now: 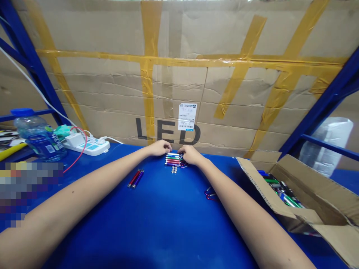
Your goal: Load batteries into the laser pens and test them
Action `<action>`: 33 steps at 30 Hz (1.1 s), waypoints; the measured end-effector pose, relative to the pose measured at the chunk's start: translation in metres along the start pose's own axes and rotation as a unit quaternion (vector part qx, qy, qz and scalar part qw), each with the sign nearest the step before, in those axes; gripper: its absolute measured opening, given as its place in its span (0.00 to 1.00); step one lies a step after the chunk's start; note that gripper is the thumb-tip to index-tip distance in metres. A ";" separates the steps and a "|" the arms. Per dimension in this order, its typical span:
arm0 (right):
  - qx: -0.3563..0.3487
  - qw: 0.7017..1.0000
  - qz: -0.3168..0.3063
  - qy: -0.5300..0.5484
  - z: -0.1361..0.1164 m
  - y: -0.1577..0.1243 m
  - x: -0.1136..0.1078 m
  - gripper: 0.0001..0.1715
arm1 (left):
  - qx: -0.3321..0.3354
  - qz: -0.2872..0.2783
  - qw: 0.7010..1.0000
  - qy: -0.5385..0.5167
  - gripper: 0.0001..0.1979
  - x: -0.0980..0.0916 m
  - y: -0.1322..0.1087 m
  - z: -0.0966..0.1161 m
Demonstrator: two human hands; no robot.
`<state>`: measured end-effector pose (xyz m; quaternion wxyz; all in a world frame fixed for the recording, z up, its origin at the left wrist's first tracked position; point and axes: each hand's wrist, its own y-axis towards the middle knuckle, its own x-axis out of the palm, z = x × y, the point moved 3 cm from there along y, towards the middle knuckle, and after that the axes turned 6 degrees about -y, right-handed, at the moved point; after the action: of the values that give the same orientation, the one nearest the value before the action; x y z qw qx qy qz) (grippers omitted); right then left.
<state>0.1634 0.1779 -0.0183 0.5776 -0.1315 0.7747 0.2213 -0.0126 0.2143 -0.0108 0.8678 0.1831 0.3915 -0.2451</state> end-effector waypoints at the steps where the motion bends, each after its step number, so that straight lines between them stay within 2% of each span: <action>1: 0.000 1.000 0.000 0.004 0.001 0.000 0.001 0.32 | 0.000 0.002 1.000 0.004 0.11 0.000 0.000 0.000; 4: 0.015 1.000 0.015 0.006 0.001 -0.001 0.000 0.32 | 0.000 0.013 1.000 0.024 0.12 -0.002 -0.004 0.001; 6: 0.022 0.998 0.059 -0.012 -0.007 -0.008 -0.006 0.30 | 0.003 0.030 0.999 0.042 0.12 -0.008 -0.011 0.001; 8: -0.008 0.993 0.115 -0.038 -0.028 -0.020 -0.015 0.26 | 0.012 0.035 0.998 0.058 0.11 -0.015 -0.024 0.001; 10: -0.063 0.988 0.130 -0.046 -0.060 -0.038 -0.020 0.21 | 0.031 0.011 0.997 0.067 0.09 -0.023 -0.043 0.004; 12: -0.110 0.989 0.093 -0.045 -0.097 -0.057 -0.018 0.20 | 0.060 -0.016 0.996 0.068 0.09 -0.032 -0.066 0.008; 14: -0.157 0.985 0.037 -0.052 -0.132 -0.074 -0.008 0.21 | 0.093 -0.018 0.993 0.076 0.09 -0.041 -0.089 0.015; 17: -0.175 0.981 -0.013 -0.083 -0.163 -0.086 0.011 0.24 | 0.097 -0.045 0.990 0.093 0.07 -0.048 -0.115 0.020; 20: -0.170 0.980 -0.016 -0.099 -0.169 -0.084 0.024 0.30 | 0.081 -0.072 0.989 0.102 0.07 -0.048 -0.128 0.020; 23: -0.163 0.980 -0.019 -0.115 -0.167 -0.079 0.028 0.30 | 0.064 -0.080 0.989 0.106 0.07 -0.047 -0.132 0.016; 29: -0.163 0.978 -0.024 -0.131 -0.170 -0.079 0.026 0.26 | 0.056 -0.095 0.988 0.110 0.06 -0.045 -0.131 0.013; 33: -0.153 0.978 -0.023 -0.139 -0.174 -0.082 0.023 0.17 | 0.048 -0.112 0.987 0.107 0.06 -0.041 -0.127 0.011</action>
<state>0.0488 0.0218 -0.0148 0.6575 -0.2045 0.6404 0.3402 -0.1020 0.1175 0.0116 0.7782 0.2046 0.4877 -0.3386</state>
